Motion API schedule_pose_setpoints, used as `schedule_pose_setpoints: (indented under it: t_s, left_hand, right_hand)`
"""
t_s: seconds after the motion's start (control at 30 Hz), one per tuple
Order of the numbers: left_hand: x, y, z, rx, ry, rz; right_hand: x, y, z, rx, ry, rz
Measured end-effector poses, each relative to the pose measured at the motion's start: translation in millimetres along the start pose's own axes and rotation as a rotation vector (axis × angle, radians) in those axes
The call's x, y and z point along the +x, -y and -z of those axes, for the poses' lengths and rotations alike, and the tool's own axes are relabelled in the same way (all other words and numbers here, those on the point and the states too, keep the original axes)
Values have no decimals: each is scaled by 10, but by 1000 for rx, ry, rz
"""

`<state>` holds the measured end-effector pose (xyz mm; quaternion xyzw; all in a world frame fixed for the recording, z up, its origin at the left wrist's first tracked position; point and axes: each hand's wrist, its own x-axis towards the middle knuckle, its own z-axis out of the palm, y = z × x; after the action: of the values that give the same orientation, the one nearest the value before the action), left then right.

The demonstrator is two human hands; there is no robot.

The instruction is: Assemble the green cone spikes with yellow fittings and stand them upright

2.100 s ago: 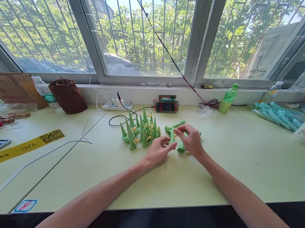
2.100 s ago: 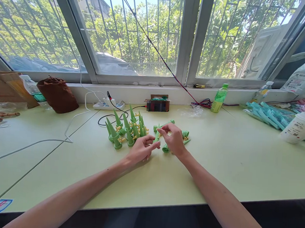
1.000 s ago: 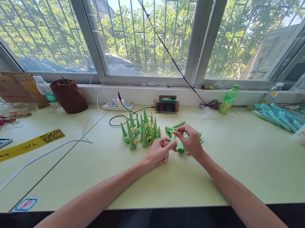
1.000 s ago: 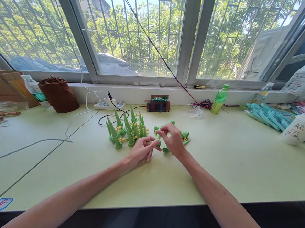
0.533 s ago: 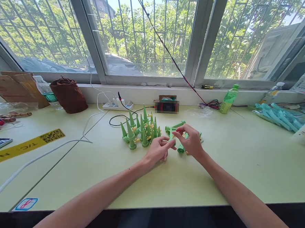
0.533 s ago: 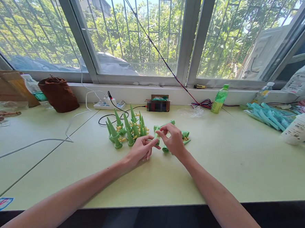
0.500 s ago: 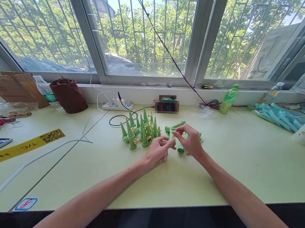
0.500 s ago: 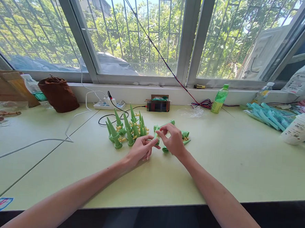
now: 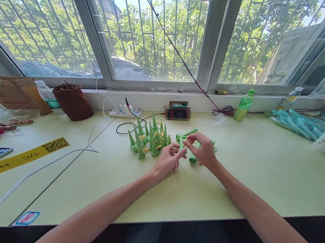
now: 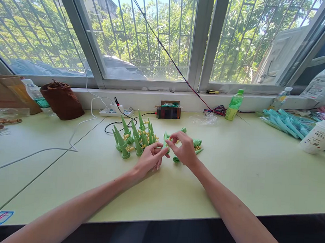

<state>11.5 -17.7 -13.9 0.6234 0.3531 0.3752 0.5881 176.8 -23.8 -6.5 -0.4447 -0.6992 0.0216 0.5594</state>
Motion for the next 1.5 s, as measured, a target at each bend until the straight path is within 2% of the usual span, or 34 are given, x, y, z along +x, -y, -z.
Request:
schedule_pose_setpoints:
  t_s: [0.47, 0.77, 1.3, 1.5]
  left_hand:
    - [-12, 45, 9, 129, -57, -149]
    - [-30, 5, 19, 405, -198, -312]
    - [-22, 20, 42, 541, -260, -347]
    - [-28, 17, 31, 530, -264, -335]
  right_hand:
    - [-7, -5, -7, 52, -4, -68]
    - [-20, 10, -11, 151, 77, -152]
    - [-42, -6, -21, 257, 191, -241]
    - [-34, -2, -13, 227, 210, -217]
